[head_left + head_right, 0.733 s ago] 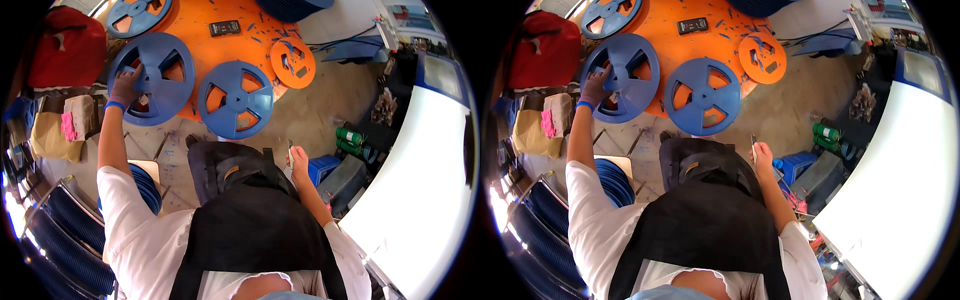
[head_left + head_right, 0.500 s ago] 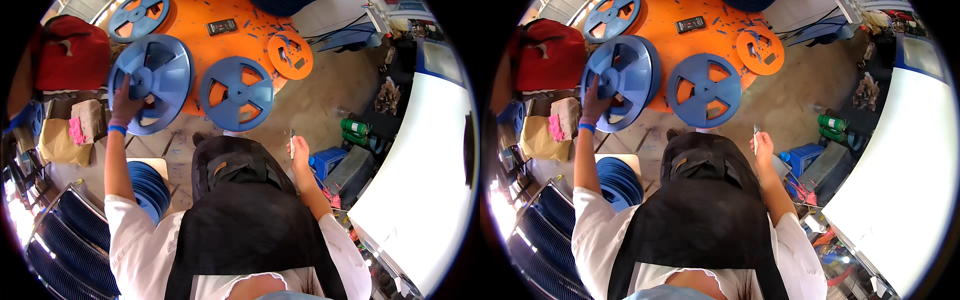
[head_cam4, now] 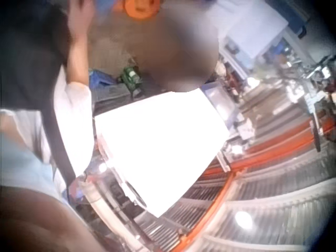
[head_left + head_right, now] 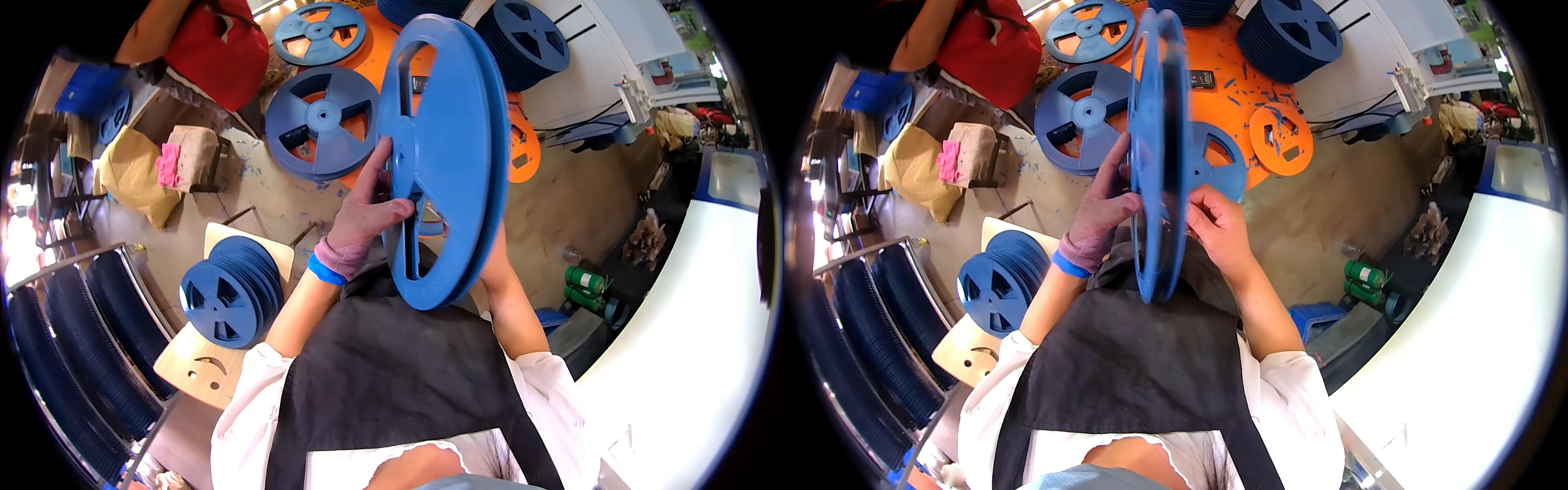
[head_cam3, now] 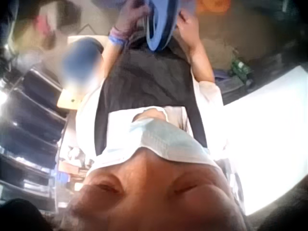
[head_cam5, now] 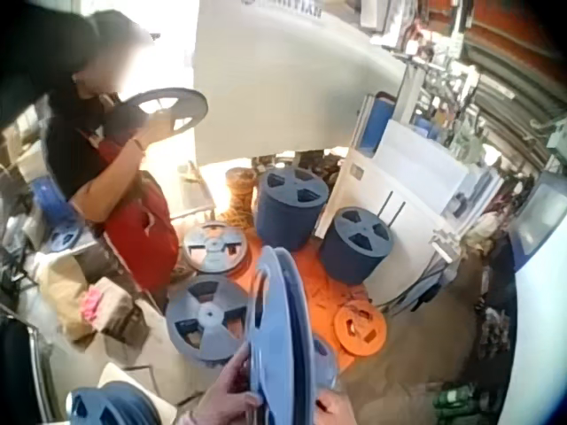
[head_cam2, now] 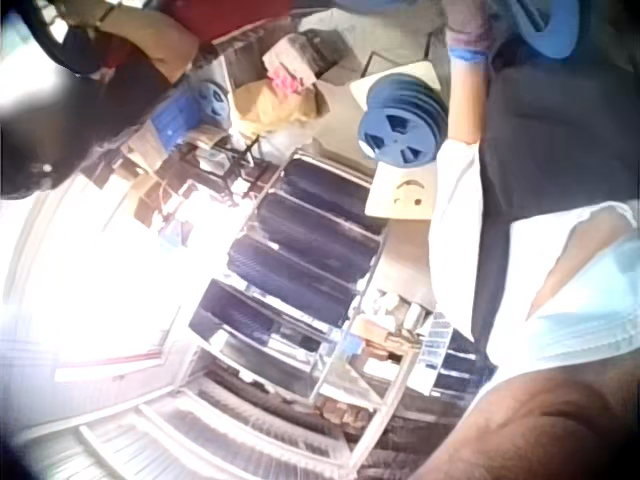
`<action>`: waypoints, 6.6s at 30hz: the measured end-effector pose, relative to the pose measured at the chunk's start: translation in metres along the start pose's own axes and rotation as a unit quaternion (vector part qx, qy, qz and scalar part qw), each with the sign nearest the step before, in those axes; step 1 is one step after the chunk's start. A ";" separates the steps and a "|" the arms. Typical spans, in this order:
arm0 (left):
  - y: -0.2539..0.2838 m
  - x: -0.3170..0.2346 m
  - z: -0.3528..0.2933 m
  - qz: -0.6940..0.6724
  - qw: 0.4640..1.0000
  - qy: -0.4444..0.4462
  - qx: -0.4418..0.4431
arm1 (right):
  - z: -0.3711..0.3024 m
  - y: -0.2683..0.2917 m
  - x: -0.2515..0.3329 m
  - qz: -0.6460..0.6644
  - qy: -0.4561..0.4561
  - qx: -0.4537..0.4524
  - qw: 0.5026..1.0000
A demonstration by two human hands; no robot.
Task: The person uses a small metal blade to trim excess plastic flash from the edges of blue plastic spools. They hold the spool in their left hand and scrape the blade along the rim with their right hand, rotating the spool to access different sections. The person repeatedly picks up spools from a stack, trims them, and places them on a table.
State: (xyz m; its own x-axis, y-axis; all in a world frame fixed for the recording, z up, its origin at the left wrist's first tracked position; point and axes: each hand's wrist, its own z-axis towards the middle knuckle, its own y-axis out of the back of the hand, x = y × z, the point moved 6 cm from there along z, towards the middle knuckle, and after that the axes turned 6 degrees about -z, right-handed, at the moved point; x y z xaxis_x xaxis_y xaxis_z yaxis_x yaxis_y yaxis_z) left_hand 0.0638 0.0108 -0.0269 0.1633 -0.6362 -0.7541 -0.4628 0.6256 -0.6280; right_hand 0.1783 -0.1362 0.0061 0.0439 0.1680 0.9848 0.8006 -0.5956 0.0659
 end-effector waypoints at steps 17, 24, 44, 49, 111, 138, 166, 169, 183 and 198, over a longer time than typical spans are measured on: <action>-0.018 0.000 -0.050 -0.020 1.000 0.011 0.008 | -0.040 -0.009 0.018 -0.194 0.060 0.036 0.978; -0.015 0.000 -0.062 0.088 0.996 0.010 0.034 | -0.067 -0.024 0.025 -0.180 0.059 0.076 0.979; -0.010 -0.016 -0.064 0.137 0.989 -0.048 0.014 | -0.086 -0.030 0.028 -0.251 0.072 0.087 0.961; -0.008 -0.013 -0.065 0.119 0.991 -0.052 0.014 | -0.087 -0.027 0.031 -0.331 0.062 0.140 0.931; -0.014 -0.014 -0.078 0.044 0.999 0.025 0.006 | -0.081 -0.014 0.034 -0.426 0.251 -0.059 0.868; -0.019 -0.004 -0.081 0.101 0.994 0.015 0.037 | -0.072 -0.015 0.058 -0.278 0.062 -0.003 0.958; -0.020 -0.003 -0.079 0.129 0.991 0.008 0.040 | -0.102 -0.025 0.037 -0.264 0.061 0.124 0.955; -0.019 -0.004 -0.078 0.124 0.991 0.008 0.041 | -0.104 -0.026 0.037 -0.266 0.032 0.170 0.948; -0.026 -0.016 -0.061 0.088 0.996 0.013 0.023 | -0.091 0.020 -0.013 0.098 -0.126 -0.147 0.976; -0.037 -0.035 -0.075 -0.493 0.815 0.163 0.255 | -0.011 0.046 0.154 -0.265 0.277 -0.140 0.913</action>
State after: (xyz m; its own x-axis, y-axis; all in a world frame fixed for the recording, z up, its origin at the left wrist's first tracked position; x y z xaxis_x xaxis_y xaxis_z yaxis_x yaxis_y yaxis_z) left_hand 0.0100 -0.0242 0.0369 -0.0419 -0.9777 0.2059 0.1897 -0.2101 -0.9591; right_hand 0.2151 -0.1465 0.1626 -0.6758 0.1146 0.7281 0.4344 -0.7361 0.5191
